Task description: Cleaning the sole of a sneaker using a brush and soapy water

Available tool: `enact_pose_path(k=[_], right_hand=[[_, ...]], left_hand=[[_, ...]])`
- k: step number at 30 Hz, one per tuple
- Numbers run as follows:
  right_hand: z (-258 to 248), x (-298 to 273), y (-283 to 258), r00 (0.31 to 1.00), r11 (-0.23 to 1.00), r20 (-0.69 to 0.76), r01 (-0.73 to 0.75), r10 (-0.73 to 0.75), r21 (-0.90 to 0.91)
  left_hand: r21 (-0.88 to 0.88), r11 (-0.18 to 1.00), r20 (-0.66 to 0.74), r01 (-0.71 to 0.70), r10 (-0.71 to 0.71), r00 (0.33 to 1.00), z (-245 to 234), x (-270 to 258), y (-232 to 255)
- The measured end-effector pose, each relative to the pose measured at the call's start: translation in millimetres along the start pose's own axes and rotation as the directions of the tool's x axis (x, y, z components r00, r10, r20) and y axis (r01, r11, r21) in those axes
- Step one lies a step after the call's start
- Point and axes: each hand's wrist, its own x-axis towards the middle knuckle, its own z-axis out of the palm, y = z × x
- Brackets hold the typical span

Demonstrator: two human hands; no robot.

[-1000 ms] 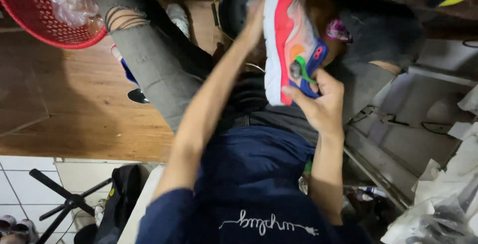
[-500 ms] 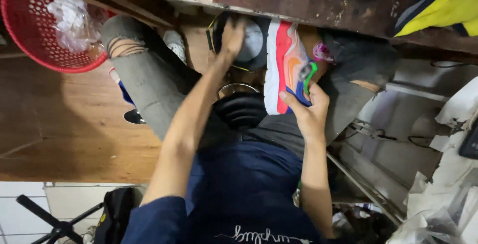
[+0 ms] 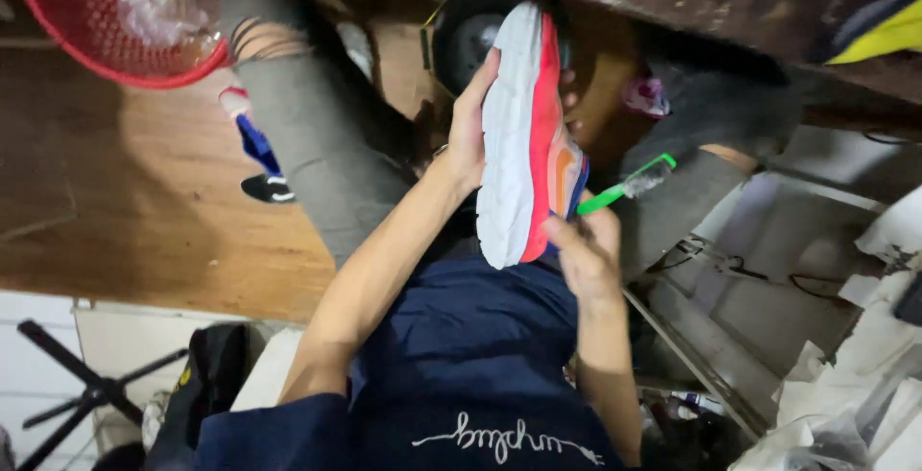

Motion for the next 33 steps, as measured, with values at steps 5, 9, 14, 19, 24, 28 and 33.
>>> enact_pose_path(k=[5, 9, 14, 19, 24, 28, 33], right_hand=[[-9, -12, -54, 0.94, 0.346, -0.046, 0.079, -0.338, -0.935], [19, 5, -94, 0.818, -0.116, 0.419, 0.408, -0.394, -0.906], [50, 30, -102, 0.571, -0.498, 0.777, 0.608, -0.265, -0.618], [57, 45, -101, 0.552, -0.514, 0.81, 0.645, -0.198, -0.565], [37, 56, -100, 0.739, -0.521, 0.666, 0.531, -0.1, -0.668], [48, 56, -95, 0.52, -0.415, 0.837, 0.732, -0.169, -0.539], [43, 62, -100, 0.622, -0.403, 0.739, 0.627, -0.258, -0.667]], left_hand=[[-0.075, 0.995, -0.334, -0.071, 0.042, 0.941, 41, -25, 2], [-0.032, 0.999, -0.315, -0.002, -0.009, 0.949, 37, -32, -5], [0.323, 0.935, -0.146, -0.144, 0.199, 0.969, 12, -29, -16], [0.285, 0.957, -0.298, -0.046, 0.134, 0.945, 25, -29, -17], [0.296, 0.955, -0.299, -0.003, 0.095, 0.95, 15, -25, -15], [0.29, 0.952, -0.299, -0.099, 0.188, 0.936, 1, -19, -22], [0.178, 0.97, -0.309, -0.167, 0.216, 0.926, 7, -17, -24]])
